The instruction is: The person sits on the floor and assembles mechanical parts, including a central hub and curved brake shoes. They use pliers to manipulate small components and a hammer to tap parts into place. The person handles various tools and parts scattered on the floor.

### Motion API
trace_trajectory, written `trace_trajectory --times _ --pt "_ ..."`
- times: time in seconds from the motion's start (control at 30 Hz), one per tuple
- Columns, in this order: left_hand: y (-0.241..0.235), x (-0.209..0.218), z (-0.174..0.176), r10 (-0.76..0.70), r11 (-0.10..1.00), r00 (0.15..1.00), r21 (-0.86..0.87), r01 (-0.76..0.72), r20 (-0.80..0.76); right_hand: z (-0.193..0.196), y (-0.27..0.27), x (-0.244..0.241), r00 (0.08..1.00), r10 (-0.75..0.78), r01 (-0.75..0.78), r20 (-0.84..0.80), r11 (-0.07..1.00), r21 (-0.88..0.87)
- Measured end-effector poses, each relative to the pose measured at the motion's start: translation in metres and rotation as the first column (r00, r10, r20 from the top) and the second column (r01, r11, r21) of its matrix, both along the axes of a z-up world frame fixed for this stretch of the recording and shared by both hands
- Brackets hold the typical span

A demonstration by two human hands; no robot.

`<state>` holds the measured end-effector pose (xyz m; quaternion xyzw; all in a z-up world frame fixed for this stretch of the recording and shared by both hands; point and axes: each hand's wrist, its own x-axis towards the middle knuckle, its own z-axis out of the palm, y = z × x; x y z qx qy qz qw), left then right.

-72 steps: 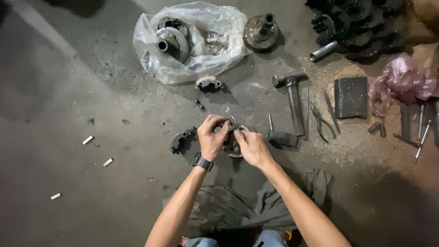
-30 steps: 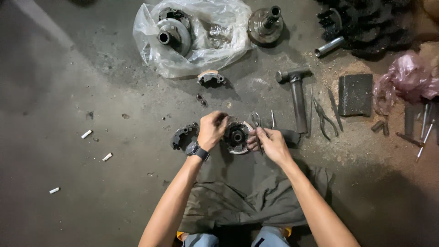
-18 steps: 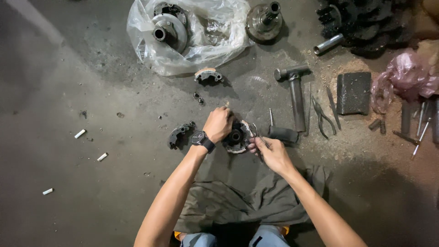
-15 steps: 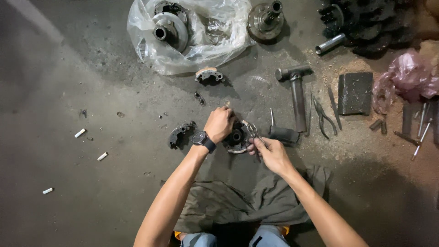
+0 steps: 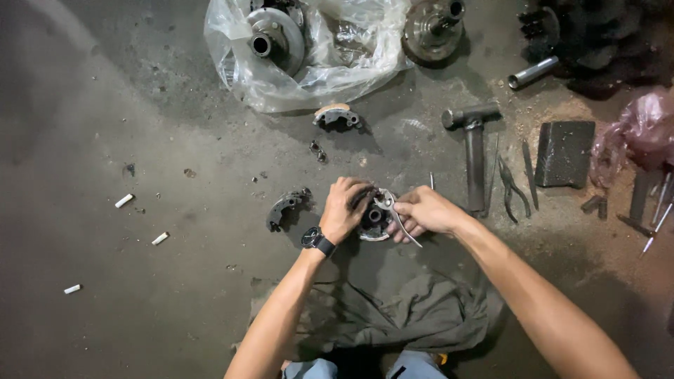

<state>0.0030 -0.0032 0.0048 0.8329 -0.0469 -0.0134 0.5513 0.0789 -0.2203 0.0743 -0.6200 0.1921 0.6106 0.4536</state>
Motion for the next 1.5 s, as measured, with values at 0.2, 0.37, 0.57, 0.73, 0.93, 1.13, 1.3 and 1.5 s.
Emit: trace_trajectory --times 0.2,0.37,0.57,0.73,0.93,1.13,1.3,1.5 --pt "0.003 0.0 -0.002 -0.011 1.0 1.0 -0.006 0.011 0.012 0.011 0.013 0.017 0.996 0.083 -0.084 -0.019 0.996 -0.04" --pt "0.003 0.0 0.001 -0.011 1.0 1.0 -0.015 0.011 0.008 0.015 0.024 0.029 0.993 0.092 -0.098 -0.071 0.991 -0.094" --pt "0.004 0.001 0.003 -0.009 1.0 1.0 -0.018 0.01 0.013 0.015 0.04 0.046 0.985 0.135 -0.151 -0.11 0.976 -0.157" --pt "0.004 0.001 0.005 -0.001 1.0 1.0 -0.029 0.001 0.012 0.02 0.047 0.051 0.977 0.18 -0.198 -0.111 0.963 -0.183" --pt "0.005 0.001 0.002 -0.005 0.999 0.999 -0.035 0.006 0.039 0.022 0.051 0.05 0.97 0.208 -0.23 -0.123 0.949 -0.213" --pt "0.005 0.0 0.002 -0.006 1.0 0.999 -0.014 0.007 0.045 0.025 0.055 0.047 0.961 0.272 -0.273 -0.042 0.926 -0.262" --pt "0.005 0.001 0.002 -0.012 1.0 0.999 -0.008 0.013 0.042 0.018 0.049 0.044 0.951 0.309 -0.297 0.003 0.916 -0.271" --pt "0.005 0.001 0.001 -0.025 0.999 0.999 0.025 0.024 0.028 0.018 0.048 0.045 0.931 0.365 -0.35 0.004 0.895 -0.276"
